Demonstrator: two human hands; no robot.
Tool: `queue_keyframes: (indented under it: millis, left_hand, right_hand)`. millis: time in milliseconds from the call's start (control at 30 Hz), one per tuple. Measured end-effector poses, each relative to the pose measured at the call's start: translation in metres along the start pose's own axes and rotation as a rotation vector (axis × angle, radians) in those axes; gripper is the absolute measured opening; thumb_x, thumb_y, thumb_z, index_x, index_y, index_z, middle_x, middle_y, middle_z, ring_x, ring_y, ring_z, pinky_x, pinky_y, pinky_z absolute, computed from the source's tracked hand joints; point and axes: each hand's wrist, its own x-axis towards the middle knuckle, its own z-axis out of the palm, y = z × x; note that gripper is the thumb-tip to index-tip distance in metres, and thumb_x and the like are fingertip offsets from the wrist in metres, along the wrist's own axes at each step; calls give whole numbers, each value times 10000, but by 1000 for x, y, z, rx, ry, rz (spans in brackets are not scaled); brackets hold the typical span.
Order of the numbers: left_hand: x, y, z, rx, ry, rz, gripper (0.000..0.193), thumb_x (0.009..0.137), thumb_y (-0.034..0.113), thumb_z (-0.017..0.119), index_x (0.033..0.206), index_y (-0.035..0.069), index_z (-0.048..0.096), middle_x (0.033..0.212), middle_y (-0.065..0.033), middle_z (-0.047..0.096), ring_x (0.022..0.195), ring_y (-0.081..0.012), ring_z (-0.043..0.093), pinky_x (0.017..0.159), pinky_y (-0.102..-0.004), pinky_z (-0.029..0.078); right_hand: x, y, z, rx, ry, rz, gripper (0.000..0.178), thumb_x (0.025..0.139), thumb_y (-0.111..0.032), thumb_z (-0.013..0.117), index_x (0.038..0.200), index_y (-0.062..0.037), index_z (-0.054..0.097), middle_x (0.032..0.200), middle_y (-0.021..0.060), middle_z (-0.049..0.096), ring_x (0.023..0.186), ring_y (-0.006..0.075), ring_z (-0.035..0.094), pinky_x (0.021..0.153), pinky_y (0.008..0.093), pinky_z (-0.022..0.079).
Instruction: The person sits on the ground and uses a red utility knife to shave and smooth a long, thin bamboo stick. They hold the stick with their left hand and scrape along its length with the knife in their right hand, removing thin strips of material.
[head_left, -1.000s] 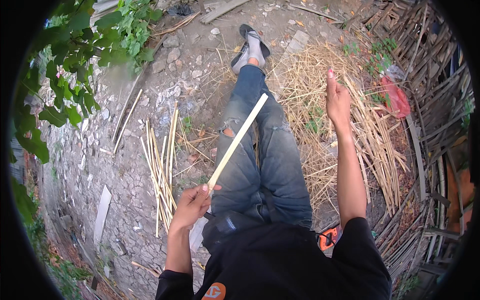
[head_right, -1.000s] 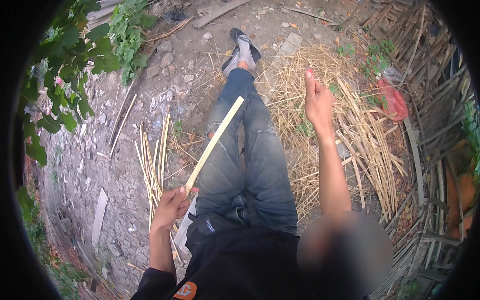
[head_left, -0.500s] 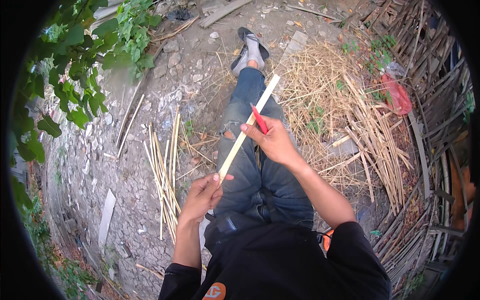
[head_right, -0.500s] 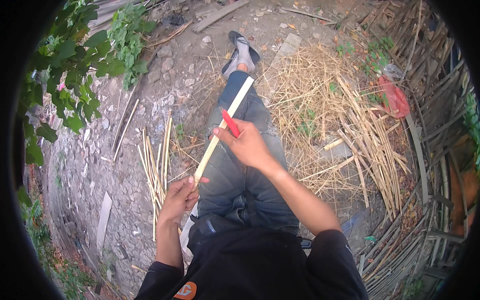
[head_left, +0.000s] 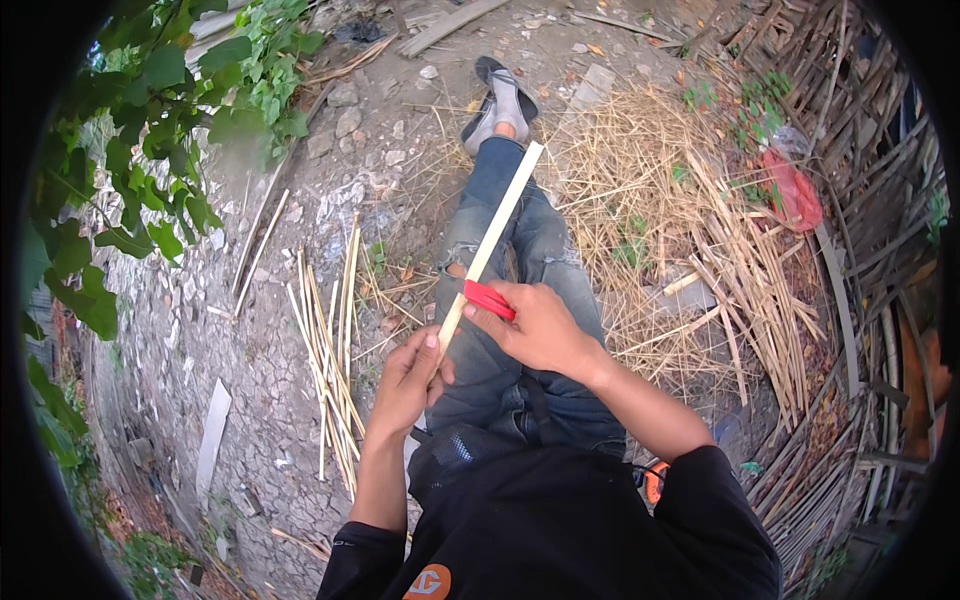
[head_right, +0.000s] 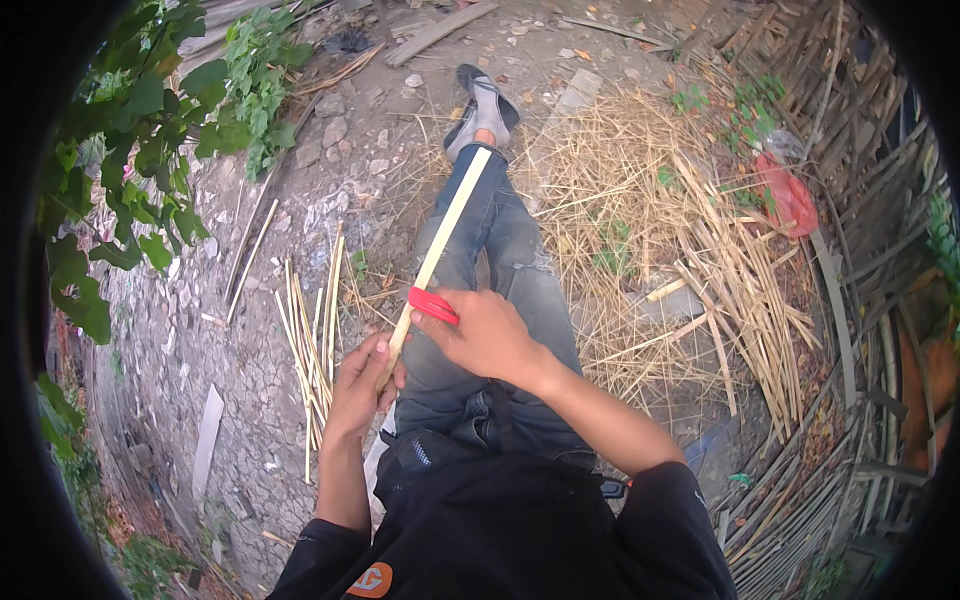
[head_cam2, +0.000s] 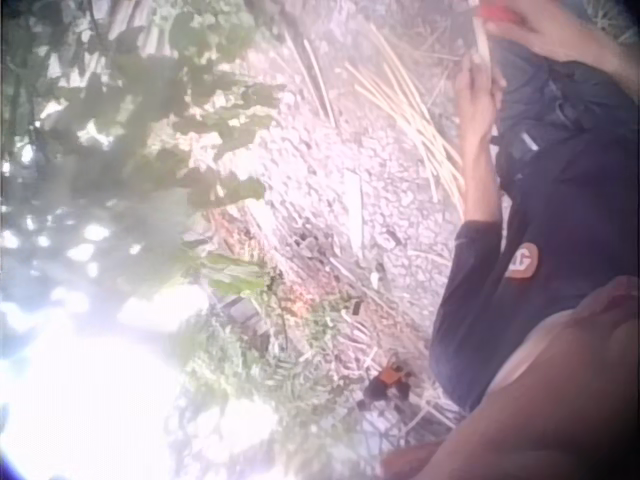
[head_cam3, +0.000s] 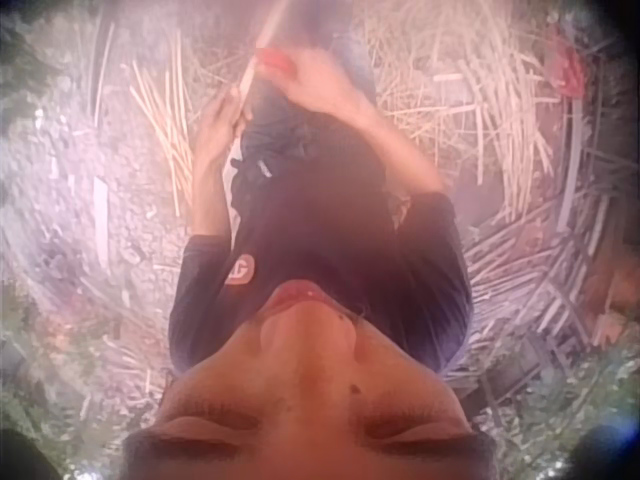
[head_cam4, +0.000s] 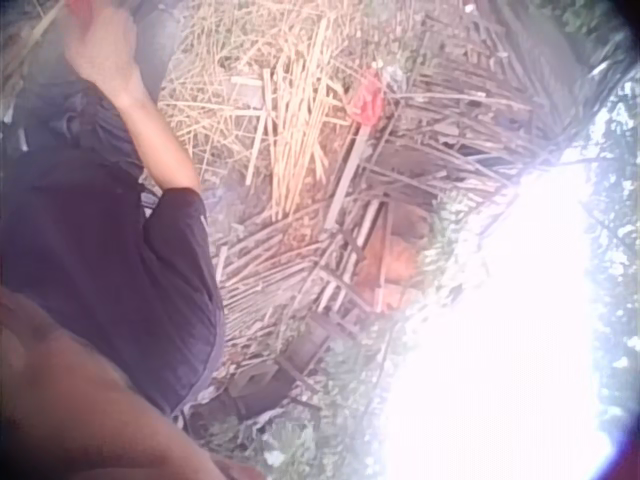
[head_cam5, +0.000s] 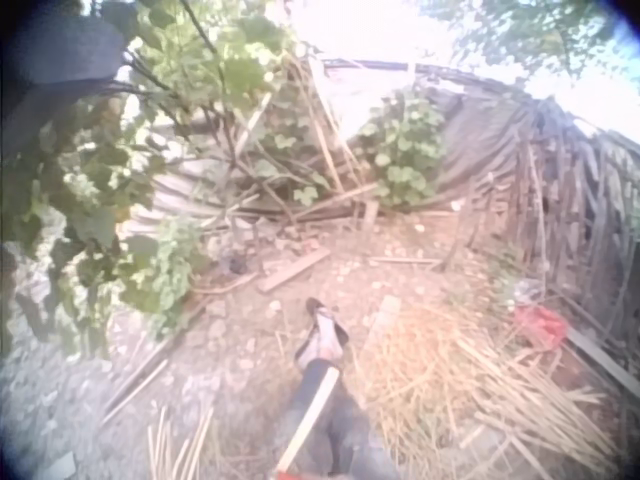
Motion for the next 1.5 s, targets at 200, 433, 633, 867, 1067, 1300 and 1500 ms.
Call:
queue_keyframes:
  millis: [200, 433, 633, 867, 1067, 1300, 1500]
  left_hand:
    - [0, -5, 8, 37, 115, 43, 438, 1141, 366, 432, 1363, 37, 617, 709, 8, 539, 529, -34, 394, 486, -211, 318]
    - [-13, -19, -3, 183, 78, 28, 473, 1141, 396, 420, 1285, 32, 685, 659, 33, 489, 535, -45, 398, 504, -235, 328]
    - [-29, -19, -23, 140, -8, -38, 492, 1139, 414, 414, 1295, 31, 681, 647, 35, 476, 535, -39, 394, 499, -220, 314]
    - [-11, -15, -9, 85, 145, 45, 318, 1086, 235, 591, 1300, 17, 681, 756, 24, 578, 601, -28, 462, 543, -200, 340]
    - [5, -25, 8, 156, 220, 283, 364, 1016, 140, 700, 1336, -31, 669, 1046, -104, 756, 925, -88, 654, 832, -242, 514]
    - [0, -16, 19, 288, 333, 304, 360, 999, 125, 713, 1310, -51, 679, 1005, -113, 763, 904, -80, 644, 823, -246, 510]
    - [-27, -40, -4, 359, 388, 210, 345, 965, 135, 756, 1259, -40, 714, 763, -8, 678, 652, -53, 523, 594, -249, 432]
  right_hand:
    - [-22, -6, 15, -343, -103, 5, 487, 1002, -497, 627, 942, -19, 693, 631, 232, 650, 636, 472, 665, 603, 563, 520]
    - [16, 40, -23, -368, 221, 133, 552, 1041, -518, 554, 936, 4, 698, 673, 266, 655, 673, 477, 675, 628, 562, 515]
    - [48, 82, -102, -236, 541, 374, 625, 1062, -529, 516, 917, 44, 718, 689, 257, 657, 666, 421, 680, 636, 489, 494]
    - [9, 15, -48, -213, 193, 94, 579, 1036, -505, 575, 907, 40, 722, 682, 252, 659, 679, 457, 683, 627, 523, 513]
    - [-12, -9, -2, -306, -151, 6, 531, 1020, -519, 581, 892, -21, 717, 675, 240, 671, 666, 465, 681, 632, 554, 540]
    - [-13, 1, 12, -362, -67, 48, 546, 1028, -529, 568, 928, -11, 711, 657, 251, 652, 679, 471, 677, 620, 566, 523]
    - [32, 83, -77, -175, 391, 379, 586, 1068, -512, 516, 992, 32, 719, 665, 268, 652, 674, 451, 684, 610, 497, 504]
